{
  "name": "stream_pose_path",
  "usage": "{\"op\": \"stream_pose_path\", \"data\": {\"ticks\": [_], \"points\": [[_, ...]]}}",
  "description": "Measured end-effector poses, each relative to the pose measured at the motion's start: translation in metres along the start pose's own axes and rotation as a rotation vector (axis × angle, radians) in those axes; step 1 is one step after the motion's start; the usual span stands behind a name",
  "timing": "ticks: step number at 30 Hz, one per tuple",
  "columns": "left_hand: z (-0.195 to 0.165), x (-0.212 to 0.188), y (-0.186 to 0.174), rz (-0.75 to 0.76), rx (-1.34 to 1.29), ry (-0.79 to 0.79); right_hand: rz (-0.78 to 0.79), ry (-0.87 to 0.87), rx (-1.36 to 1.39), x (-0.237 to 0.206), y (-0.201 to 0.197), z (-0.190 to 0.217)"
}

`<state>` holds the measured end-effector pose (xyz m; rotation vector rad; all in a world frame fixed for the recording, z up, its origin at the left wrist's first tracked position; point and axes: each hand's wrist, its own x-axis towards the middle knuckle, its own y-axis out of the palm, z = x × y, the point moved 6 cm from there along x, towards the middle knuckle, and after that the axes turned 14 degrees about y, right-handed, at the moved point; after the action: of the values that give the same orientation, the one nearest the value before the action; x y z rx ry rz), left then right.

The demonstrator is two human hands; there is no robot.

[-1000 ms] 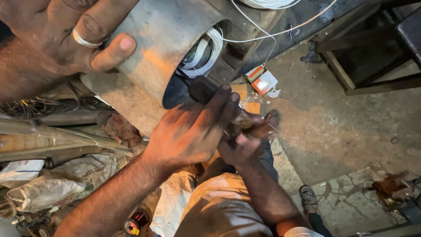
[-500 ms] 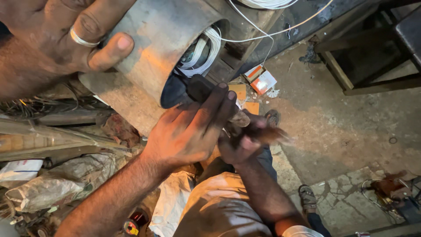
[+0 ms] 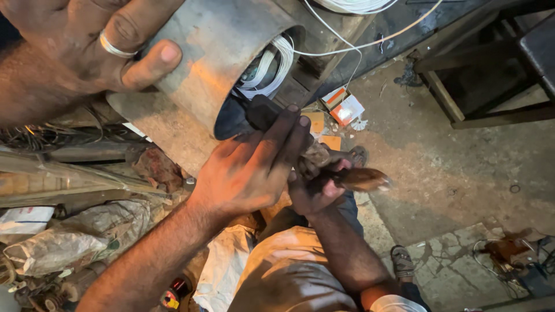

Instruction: The person inserts a white cable into a cylindrical metal housing, then uses a hammer and pliers to secure a black plastic cap onto the housing. The person repeatedly taps and adjusts the cap to fit it properly.

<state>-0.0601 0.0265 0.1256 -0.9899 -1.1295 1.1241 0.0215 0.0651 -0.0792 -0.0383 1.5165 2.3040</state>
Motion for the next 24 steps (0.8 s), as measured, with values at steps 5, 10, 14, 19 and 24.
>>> {"op": "stream_pose_path", "data": {"ticks": [5, 10, 14, 19, 24], "points": [[-0.001, 0.000, 0.002, -0.011, -0.001, -0.026, -0.131, -0.178, -0.452, 0.000, 0.015, 0.021], [-0.001, 0.000, 0.003, 0.005, 0.029, -0.017, -0.203, -0.333, -0.636, -0.006, 0.012, 0.030], [0.000, 0.000, 0.003, -0.015, -0.004, -0.039, -0.094, -0.240, -0.301, -0.002, 0.000, 0.019], [-0.001, 0.001, 0.004, 0.005, 0.024, -0.033, -0.062, 0.305, 0.437, 0.007, -0.009, -0.016], [0.000, 0.000, 0.001, -0.020, 0.020, -0.039, -0.169, -0.380, -0.622, -0.006, 0.014, 0.024]]}}
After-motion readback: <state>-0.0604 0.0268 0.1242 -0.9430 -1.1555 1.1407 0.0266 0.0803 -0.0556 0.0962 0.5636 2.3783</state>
